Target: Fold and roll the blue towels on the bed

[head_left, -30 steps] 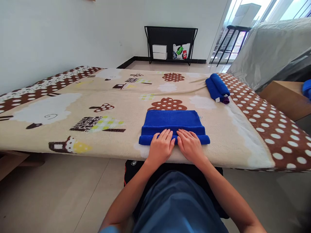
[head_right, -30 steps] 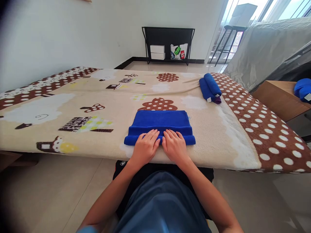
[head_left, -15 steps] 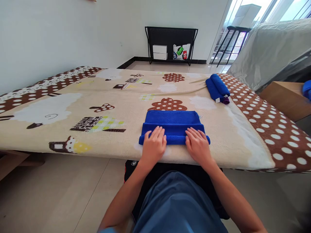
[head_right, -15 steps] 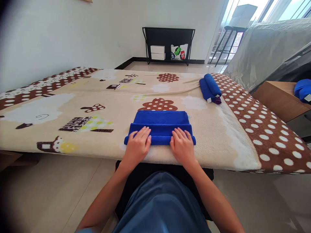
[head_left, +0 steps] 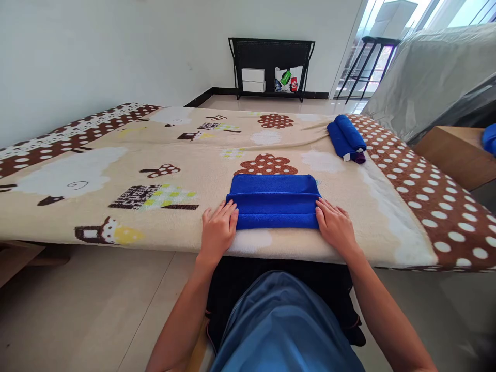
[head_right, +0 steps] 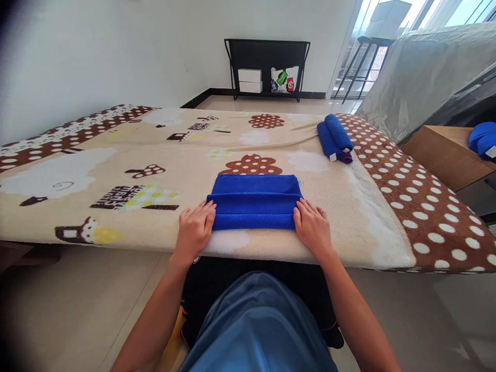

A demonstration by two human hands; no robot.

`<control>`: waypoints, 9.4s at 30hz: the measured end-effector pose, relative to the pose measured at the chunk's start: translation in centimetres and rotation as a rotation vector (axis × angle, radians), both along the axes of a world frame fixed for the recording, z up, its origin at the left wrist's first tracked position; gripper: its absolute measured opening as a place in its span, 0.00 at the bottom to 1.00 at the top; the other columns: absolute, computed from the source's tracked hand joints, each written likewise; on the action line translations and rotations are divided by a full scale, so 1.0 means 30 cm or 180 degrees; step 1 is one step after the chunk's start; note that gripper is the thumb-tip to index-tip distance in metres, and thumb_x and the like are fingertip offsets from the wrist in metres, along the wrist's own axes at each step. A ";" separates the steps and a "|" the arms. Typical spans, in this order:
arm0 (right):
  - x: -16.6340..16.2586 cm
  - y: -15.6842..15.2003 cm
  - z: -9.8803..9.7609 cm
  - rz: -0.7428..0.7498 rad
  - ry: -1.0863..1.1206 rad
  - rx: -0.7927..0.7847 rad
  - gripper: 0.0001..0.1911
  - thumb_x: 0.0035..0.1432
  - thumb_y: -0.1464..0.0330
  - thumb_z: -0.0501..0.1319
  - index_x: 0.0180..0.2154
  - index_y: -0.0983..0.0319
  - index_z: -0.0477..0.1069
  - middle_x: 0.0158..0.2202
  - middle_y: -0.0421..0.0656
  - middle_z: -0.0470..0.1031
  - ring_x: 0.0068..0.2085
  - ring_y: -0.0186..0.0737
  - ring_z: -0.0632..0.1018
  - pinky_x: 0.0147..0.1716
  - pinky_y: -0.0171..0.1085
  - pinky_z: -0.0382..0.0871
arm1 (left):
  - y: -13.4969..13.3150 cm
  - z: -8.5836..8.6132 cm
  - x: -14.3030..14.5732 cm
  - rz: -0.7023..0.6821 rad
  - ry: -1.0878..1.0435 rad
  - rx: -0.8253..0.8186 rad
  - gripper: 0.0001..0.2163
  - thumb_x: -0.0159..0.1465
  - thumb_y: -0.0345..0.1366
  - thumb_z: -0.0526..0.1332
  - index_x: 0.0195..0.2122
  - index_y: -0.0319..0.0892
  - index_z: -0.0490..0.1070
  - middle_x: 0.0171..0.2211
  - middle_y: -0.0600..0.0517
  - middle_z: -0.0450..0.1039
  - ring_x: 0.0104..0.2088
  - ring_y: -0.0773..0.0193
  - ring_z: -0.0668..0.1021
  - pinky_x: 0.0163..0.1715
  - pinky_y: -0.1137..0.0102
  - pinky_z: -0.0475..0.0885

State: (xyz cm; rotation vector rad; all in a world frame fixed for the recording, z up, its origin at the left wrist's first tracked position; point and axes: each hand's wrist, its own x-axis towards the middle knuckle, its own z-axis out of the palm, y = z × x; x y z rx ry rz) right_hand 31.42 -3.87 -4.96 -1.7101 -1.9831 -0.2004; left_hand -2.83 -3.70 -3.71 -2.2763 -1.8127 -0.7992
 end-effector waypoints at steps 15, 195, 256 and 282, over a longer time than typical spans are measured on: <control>0.054 -0.117 0.027 0.1002 -0.0442 0.0413 0.21 0.63 0.74 0.56 0.57 0.60 0.71 0.55 0.44 0.76 0.55 0.43 0.75 0.58 0.46 0.60 | -0.124 0.023 -0.020 -0.0801 0.0195 0.0238 0.24 0.64 0.24 0.53 0.61 0.45 0.69 0.58 0.47 0.75 0.59 0.55 0.76 0.59 0.56 0.61; -0.033 -0.046 0.113 0.0318 -0.0305 -0.0229 0.18 0.61 0.72 0.52 0.49 0.61 0.76 0.46 0.47 0.79 0.49 0.48 0.76 0.55 0.50 0.61 | -0.037 0.143 0.042 -0.0280 0.0833 -0.0232 0.14 0.62 0.24 0.51 0.43 0.43 0.72 0.42 0.44 0.77 0.46 0.49 0.76 0.56 0.47 0.59; -0.213 -0.046 0.051 0.1327 -0.0193 0.0152 0.33 0.62 0.74 0.51 0.69 0.62 0.57 0.67 0.44 0.63 0.68 0.43 0.64 0.68 0.48 0.54 | -0.052 0.073 0.215 -0.1003 0.0488 -0.0195 0.27 0.66 0.31 0.54 0.68 0.41 0.60 0.67 0.44 0.63 0.68 0.54 0.64 0.68 0.55 0.53; 0.017 0.037 0.076 0.0490 0.0184 -0.0105 0.23 0.62 0.72 0.50 0.56 0.62 0.71 0.52 0.47 0.77 0.53 0.47 0.74 0.56 0.48 0.59 | 0.021 0.111 -0.052 -0.0072 0.0026 -0.0182 0.17 0.63 0.32 0.53 0.52 0.42 0.72 0.60 0.42 0.70 0.60 0.48 0.71 0.61 0.48 0.54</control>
